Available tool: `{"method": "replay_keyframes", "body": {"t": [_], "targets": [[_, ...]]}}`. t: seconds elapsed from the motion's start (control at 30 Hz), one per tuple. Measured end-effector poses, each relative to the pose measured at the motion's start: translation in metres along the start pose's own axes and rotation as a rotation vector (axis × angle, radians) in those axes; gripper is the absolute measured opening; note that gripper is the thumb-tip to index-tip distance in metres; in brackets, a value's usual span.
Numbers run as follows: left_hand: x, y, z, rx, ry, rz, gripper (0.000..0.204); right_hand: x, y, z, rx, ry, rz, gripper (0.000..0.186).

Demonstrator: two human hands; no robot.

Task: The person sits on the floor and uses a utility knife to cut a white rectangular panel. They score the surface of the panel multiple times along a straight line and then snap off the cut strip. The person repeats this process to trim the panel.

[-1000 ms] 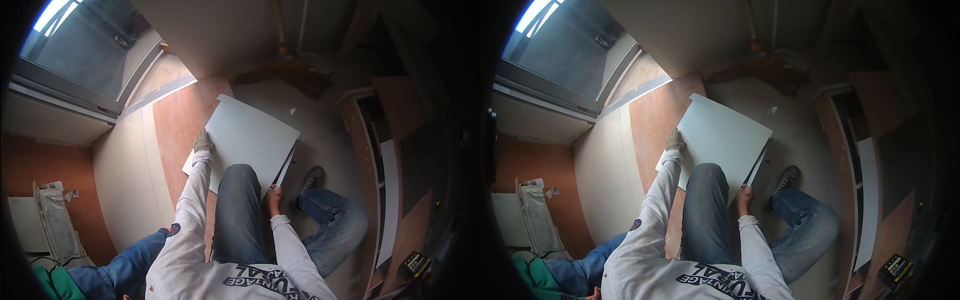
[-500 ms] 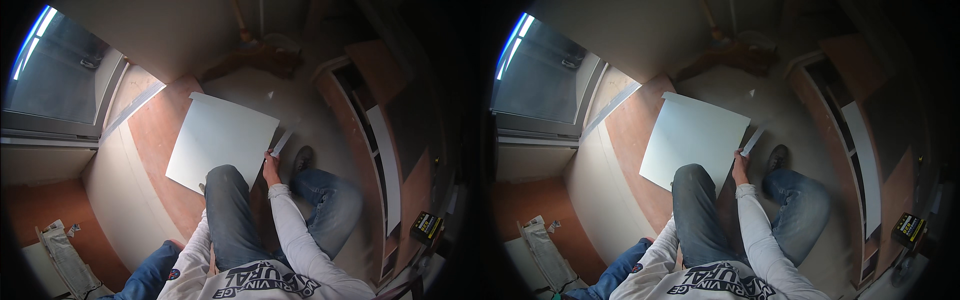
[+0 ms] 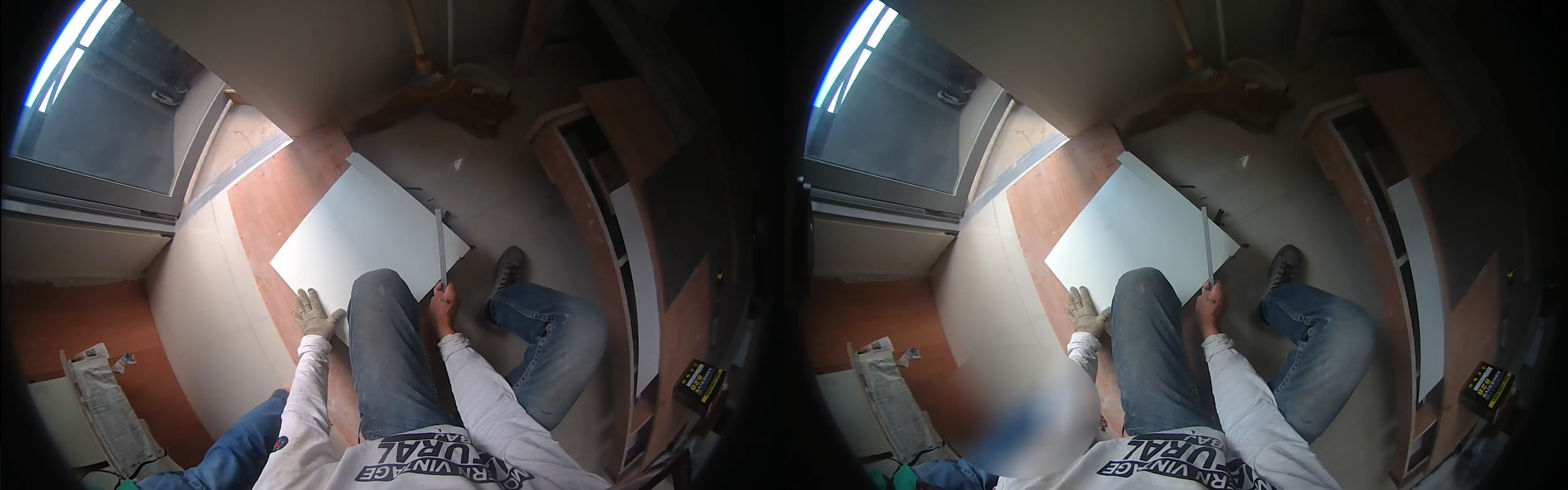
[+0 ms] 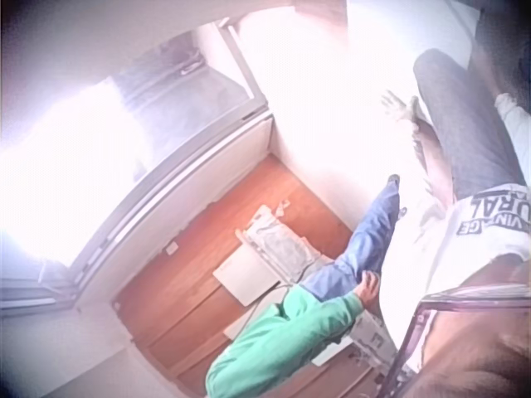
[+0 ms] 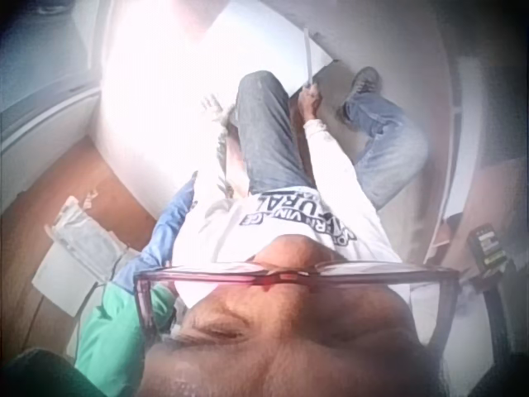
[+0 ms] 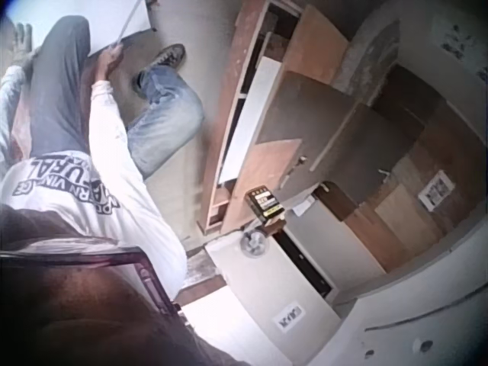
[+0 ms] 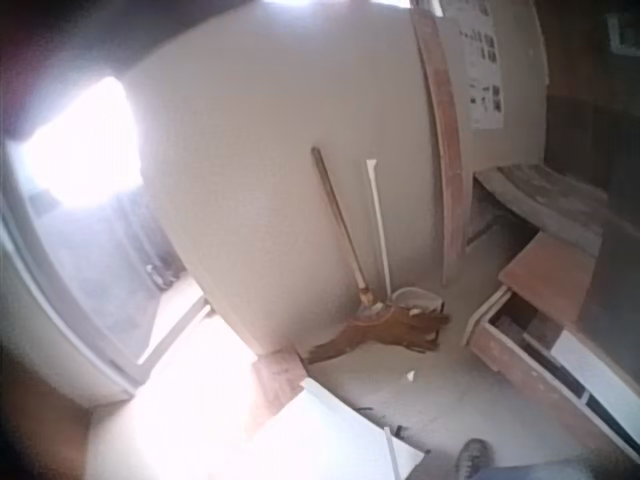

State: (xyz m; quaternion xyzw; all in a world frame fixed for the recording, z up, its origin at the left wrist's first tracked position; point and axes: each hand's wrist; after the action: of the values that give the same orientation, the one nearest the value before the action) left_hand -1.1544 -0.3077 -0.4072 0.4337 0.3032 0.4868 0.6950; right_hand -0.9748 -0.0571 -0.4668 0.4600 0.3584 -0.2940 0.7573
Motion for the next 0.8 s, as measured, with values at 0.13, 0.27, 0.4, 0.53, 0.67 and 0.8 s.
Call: {"method": "replay_keyframes", "body": {"t": [0.13, 0.27, 0.4, 0.53, 0.67, 0.8], "targets": [[-0.026, 0.008, -0.027, 0.063, 0.086, 0.131, 0.108, -0.026, 0.014, 0.003, 0.116, 0.06, 0.136, 0.018], [-0.006, 0.022, -0.059, 0.064, 0.067, 0.275, 0.109, -0.05, 0.035, -0.043, 0.203, 0.375, 0.17, 0.021], [-0.033, 0.035, -0.115, 0.136, -0.108, 0.321, 0.105, -0.065, 0.043, -0.104, 0.141, 0.492, 0.207, 0.022], [-0.04, 0.057, -0.154, 0.093, -0.014, 0.113, 0.09, -0.103, 0.057, -0.107, -0.03, 0.404, 0.188, 0.016], [0.026, 0.066, -0.162, 0.219, 0.158, 0.064, 0.077, -0.117, 0.068, -0.143, -0.015, 0.528, 0.323, 0.016], [0.04, 0.056, -0.171, 0.374, 0.261, 0.024, 0.072, -0.181, 0.06, -0.141, -0.29, 0.241, 0.248, 0.017]]}}
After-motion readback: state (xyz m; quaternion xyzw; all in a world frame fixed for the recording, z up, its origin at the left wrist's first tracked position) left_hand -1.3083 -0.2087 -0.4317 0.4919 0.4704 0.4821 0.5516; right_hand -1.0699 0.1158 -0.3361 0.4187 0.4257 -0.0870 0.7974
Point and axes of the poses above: each hand's wrist, its own z-axis away from the middle knuckle, its own y-axis out of the back of the hand, x = y × z, and after that the axes turned 2 degrees about -z, right-handed
